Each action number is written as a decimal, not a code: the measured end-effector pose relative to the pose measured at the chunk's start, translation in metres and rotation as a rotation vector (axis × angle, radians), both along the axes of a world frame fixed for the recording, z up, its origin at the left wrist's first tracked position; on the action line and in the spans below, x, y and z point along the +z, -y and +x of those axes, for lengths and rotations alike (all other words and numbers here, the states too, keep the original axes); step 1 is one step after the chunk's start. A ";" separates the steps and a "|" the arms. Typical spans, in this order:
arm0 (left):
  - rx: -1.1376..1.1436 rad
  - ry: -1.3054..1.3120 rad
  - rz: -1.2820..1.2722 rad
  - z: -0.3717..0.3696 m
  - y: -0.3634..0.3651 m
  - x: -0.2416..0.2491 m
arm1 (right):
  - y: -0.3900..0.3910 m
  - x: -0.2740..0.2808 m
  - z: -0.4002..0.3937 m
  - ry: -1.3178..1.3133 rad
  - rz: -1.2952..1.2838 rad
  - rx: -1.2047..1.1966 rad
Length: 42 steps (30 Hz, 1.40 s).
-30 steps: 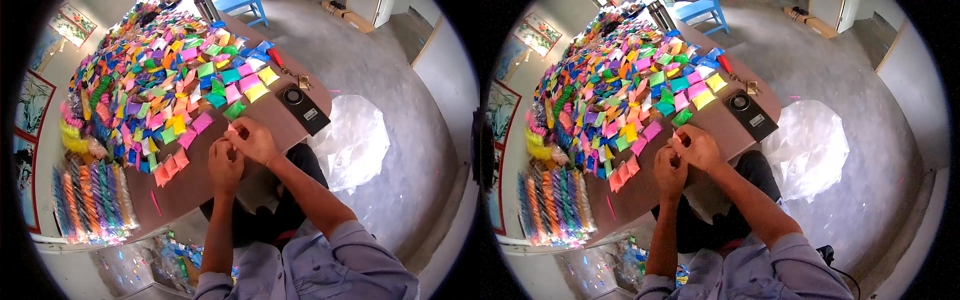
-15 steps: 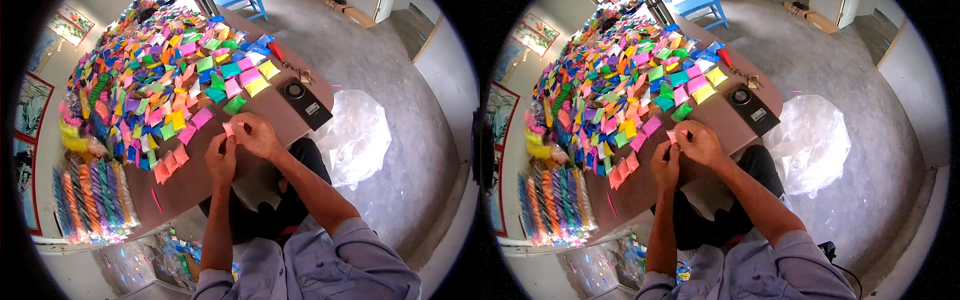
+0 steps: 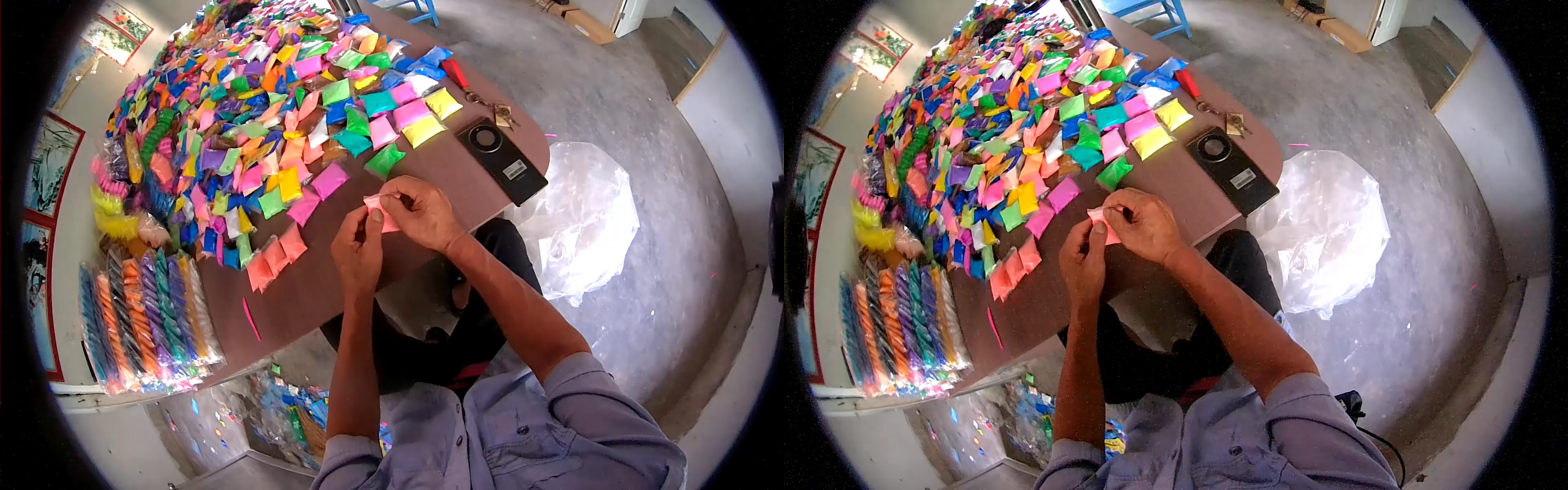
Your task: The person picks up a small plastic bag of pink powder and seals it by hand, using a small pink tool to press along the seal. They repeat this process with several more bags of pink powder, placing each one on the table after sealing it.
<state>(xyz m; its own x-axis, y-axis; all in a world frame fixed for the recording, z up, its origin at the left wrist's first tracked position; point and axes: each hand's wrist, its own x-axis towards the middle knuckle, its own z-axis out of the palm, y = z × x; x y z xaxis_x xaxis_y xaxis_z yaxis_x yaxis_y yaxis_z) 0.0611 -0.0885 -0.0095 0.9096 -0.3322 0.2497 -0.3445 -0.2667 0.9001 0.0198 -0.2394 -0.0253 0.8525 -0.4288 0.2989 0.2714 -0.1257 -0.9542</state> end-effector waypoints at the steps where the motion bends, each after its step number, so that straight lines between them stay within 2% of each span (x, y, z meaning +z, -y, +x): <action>1: -0.008 0.021 0.024 0.001 -0.002 -0.001 | 0.000 0.002 -0.001 -0.036 -0.055 -0.007; 8: -0.036 0.042 0.002 0.005 -0.004 -0.007 | 0.000 0.003 -0.001 -0.050 -0.241 -0.074; 10: 0.025 -0.052 -0.090 0.000 0.003 0.000 | -0.001 0.003 -0.001 -0.077 -0.193 -0.049; 15: -0.014 -0.018 -0.094 0.006 0.000 -0.008 | -0.001 0.000 0.000 -0.067 -0.135 -0.029; 18: -0.015 0.011 -0.081 0.008 -0.003 -0.010 | -0.001 0.001 -0.001 -0.096 -0.180 -0.035; 23: -0.012 0.025 -0.035 0.007 -0.006 -0.011 | -0.002 0.004 -0.002 0.011 -0.285 -0.094; 28: 0.028 -0.008 -0.072 0.001 0.004 -0.003 | 0.001 0.005 -0.002 -0.028 -0.194 -0.073; 30: 0.040 -0.048 -0.124 -0.002 0.008 0.000 | 0.002 0.004 -0.001 -0.030 -0.035 -0.063; 32: -0.046 -0.072 -0.044 -0.005 0.006 0.007 | 0.004 0.003 -0.002 -0.037 -0.015 -0.059; 37: -0.051 -0.016 0.067 0.002 -0.001 0.002 | 0.001 0.010 -0.004 -0.056 0.011 -0.068; 39: -0.038 0.014 0.079 0.003 -0.003 0.003 | 0.000 0.011 -0.001 0.007 -0.157 -0.139; 42: -0.035 -0.014 0.116 0.005 -0.004 0.001 | -0.001 0.010 -0.001 0.015 -0.200 -0.153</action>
<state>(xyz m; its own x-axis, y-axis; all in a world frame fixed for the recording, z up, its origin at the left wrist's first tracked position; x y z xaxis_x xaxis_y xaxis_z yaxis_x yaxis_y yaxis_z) 0.0660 -0.0842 -0.0081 0.9000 -0.3896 0.1955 -0.3434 -0.3574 0.8685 0.0184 -0.2382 -0.0151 0.7771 -0.4833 0.4031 0.2490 -0.3521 -0.9022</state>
